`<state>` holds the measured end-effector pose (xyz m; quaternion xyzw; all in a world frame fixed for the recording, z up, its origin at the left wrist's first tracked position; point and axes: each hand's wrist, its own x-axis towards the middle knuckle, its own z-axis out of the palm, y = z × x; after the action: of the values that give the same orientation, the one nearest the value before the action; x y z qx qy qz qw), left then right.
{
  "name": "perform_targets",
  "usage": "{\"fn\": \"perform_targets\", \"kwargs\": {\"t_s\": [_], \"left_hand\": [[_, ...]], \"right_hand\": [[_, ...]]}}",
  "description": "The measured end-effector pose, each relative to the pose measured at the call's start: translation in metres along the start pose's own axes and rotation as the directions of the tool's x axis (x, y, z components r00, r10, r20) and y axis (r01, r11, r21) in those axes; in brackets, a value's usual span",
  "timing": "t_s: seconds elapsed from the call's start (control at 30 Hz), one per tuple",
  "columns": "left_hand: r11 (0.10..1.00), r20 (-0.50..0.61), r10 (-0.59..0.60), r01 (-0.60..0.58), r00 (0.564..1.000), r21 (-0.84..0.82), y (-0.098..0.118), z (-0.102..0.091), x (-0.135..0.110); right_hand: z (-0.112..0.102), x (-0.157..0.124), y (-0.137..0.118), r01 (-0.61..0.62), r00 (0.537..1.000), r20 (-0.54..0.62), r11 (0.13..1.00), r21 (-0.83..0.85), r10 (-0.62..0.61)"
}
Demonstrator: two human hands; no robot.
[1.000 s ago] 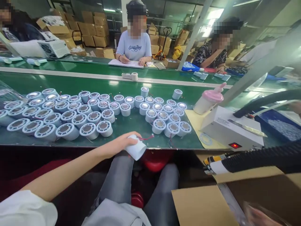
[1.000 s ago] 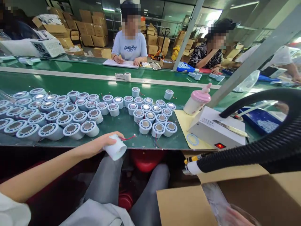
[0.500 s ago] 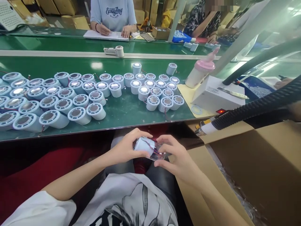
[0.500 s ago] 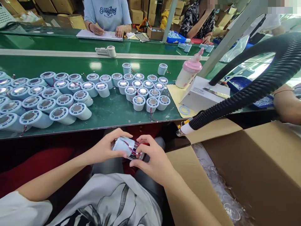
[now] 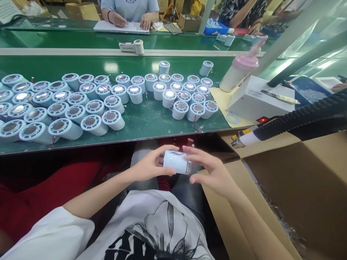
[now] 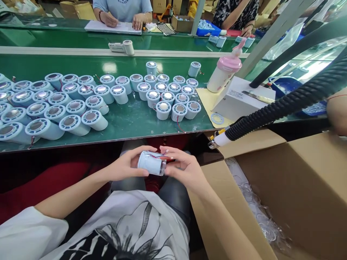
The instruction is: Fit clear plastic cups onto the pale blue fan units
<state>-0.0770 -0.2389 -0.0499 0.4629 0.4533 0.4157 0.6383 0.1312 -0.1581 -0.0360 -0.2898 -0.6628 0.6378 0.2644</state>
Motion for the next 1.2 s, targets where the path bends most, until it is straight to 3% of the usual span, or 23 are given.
{"fn": "perform_targets", "kwargs": {"t_s": [0.1,0.17,0.37,0.6,0.97,1.2], "left_hand": [[0.991,-0.031,-0.064,0.060,0.997,-0.120,0.002,0.003,-0.005],[0.990,-0.008,-0.086,0.085,0.996,-0.114,0.004,0.004,-0.008],[0.996,0.022,0.037,-0.039,0.999,0.085,0.012,0.001,-0.012],[0.957,0.064,0.137,-0.148,0.989,0.251,0.015,-0.002,-0.017],[0.873,0.143,0.221,-0.261,0.965,0.412,0.014,-0.007,-0.019],[0.836,0.184,0.283,-0.336,0.941,0.433,0.012,-0.009,-0.017]], "right_hand": [[0.002,-0.007,0.002,0.204,0.979,0.075,0.910,-0.360,-0.190],[0.003,-0.011,0.003,0.252,0.968,0.099,0.863,-0.438,-0.232],[0.005,-0.015,0.002,0.146,0.985,0.122,0.967,-0.208,-0.123],[0.007,-0.017,-0.003,-0.024,0.987,0.160,1.000,-0.004,0.025],[0.010,-0.016,-0.003,-0.245,0.965,0.140,0.956,0.161,0.223],[0.015,-0.015,0.008,-0.376,0.927,0.155,0.858,0.350,0.342]]}}
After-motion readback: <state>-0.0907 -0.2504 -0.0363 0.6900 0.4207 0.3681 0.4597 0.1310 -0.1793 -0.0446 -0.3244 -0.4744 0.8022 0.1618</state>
